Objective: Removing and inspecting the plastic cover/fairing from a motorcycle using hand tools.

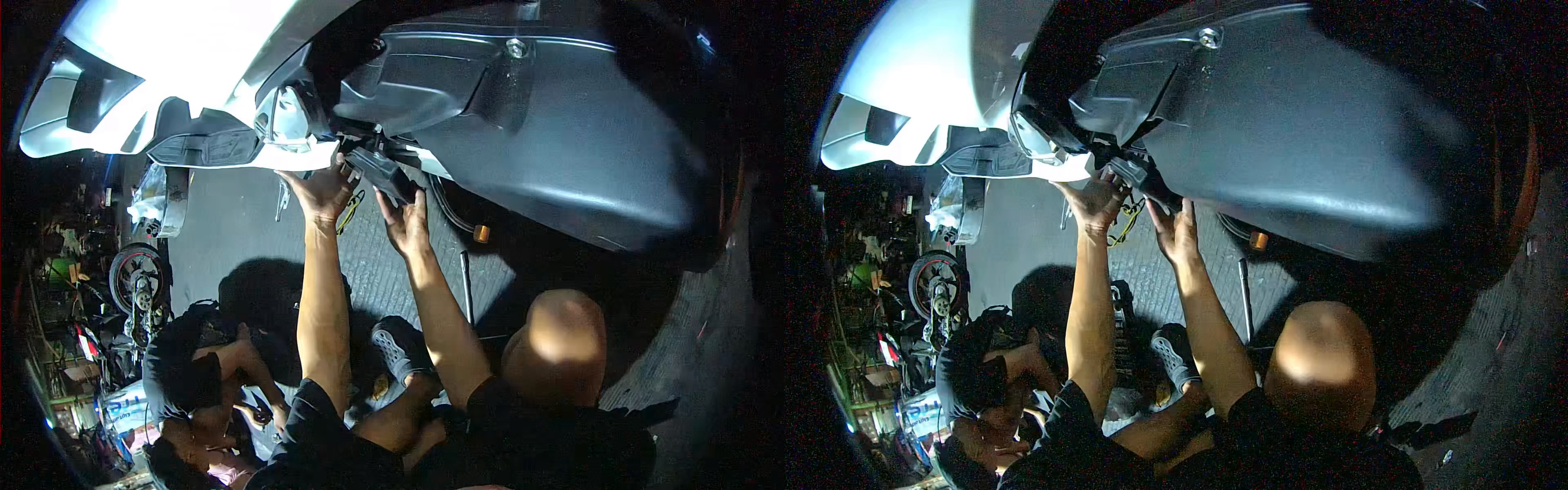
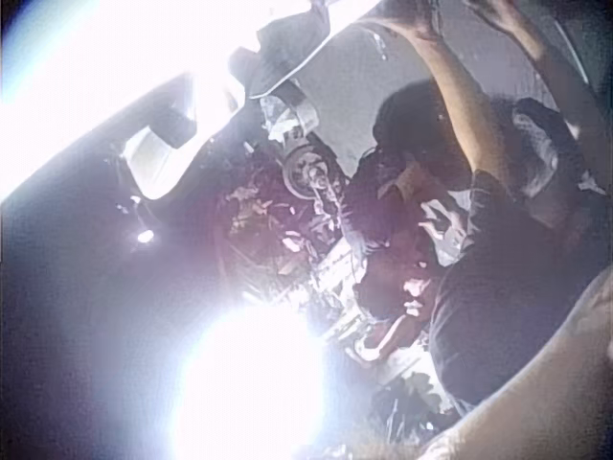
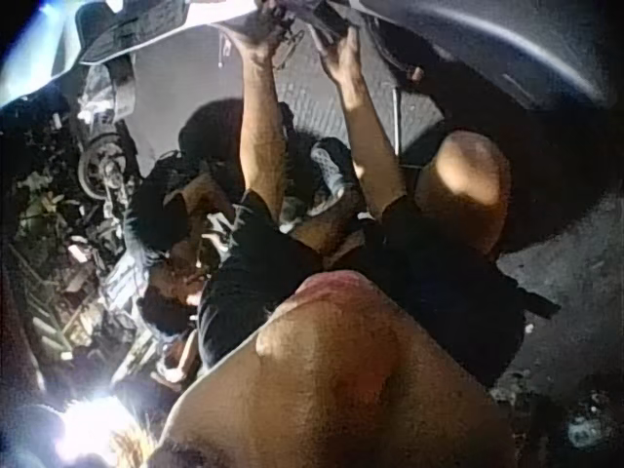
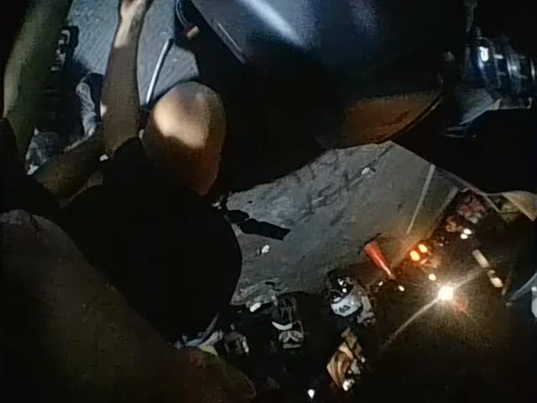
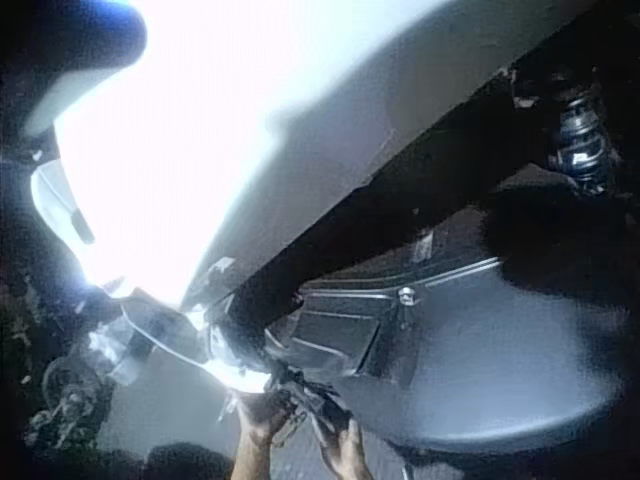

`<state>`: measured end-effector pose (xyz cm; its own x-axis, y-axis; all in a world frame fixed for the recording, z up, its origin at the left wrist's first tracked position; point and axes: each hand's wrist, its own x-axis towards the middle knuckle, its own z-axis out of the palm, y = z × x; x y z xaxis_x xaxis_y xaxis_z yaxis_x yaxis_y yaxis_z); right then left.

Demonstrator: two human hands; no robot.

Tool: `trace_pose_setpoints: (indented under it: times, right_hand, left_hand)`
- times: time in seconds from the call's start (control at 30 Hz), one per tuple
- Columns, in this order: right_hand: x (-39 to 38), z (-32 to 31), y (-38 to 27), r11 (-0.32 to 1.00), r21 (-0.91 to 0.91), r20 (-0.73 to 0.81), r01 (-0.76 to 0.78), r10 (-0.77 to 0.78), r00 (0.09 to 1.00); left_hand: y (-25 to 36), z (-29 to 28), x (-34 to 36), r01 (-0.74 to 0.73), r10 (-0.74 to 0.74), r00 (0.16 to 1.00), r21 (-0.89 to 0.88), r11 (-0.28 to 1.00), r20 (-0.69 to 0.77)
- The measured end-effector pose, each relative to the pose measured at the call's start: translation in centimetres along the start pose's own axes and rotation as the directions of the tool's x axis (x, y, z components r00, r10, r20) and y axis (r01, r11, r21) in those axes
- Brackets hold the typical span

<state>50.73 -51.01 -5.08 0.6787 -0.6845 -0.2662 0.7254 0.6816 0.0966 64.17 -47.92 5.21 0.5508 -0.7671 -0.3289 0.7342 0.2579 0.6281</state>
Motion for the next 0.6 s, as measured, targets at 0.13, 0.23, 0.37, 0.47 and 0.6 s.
trace_pose_setpoints:
  times: [0.13, 0.23, 0.37, 0.47, 0.6]
  right_hand:
    - [1.1, 0.5, 0.5, 0.991, 0.129, 0.025, -0.02, 0.017, 1.0]
    - [1.6, 1.9, 1.5, 0.979, 0.202, -0.017, -0.024, 0.028, 0.999]
    - [1.8, 2.9, 1.9, 0.995, 0.101, -0.043, 0.016, -0.012, 0.999]
    - [2.9, 1.7, 1.5, 1.0, -0.022, -0.128, -0.013, 0.01, 0.992]
    - [3.0, 3.1, 1.9, 0.977, -0.172, -0.371, -0.125, 0.053, 0.927]
  left_hand:
    - [-0.4, -1.2, -0.1, 0.051, -0.056, 0.995, 0.054, 0.997, 0.083]
    - [-0.8, -1.7, -1.0, 0.066, -0.078, 0.996, 0.218, 0.974, 0.047]
    - [-1.7, -3.1, -0.8, -0.032, -0.043, 0.986, 0.44, 0.897, 0.159]
    - [-2.4, -2.3, -0.2, -0.05, -0.04, 0.985, 0.506, 0.861, 0.166]
    - [-2.2, -1.6, -0.3, -0.068, -0.033, 0.972, 0.411, 0.909, 0.234]
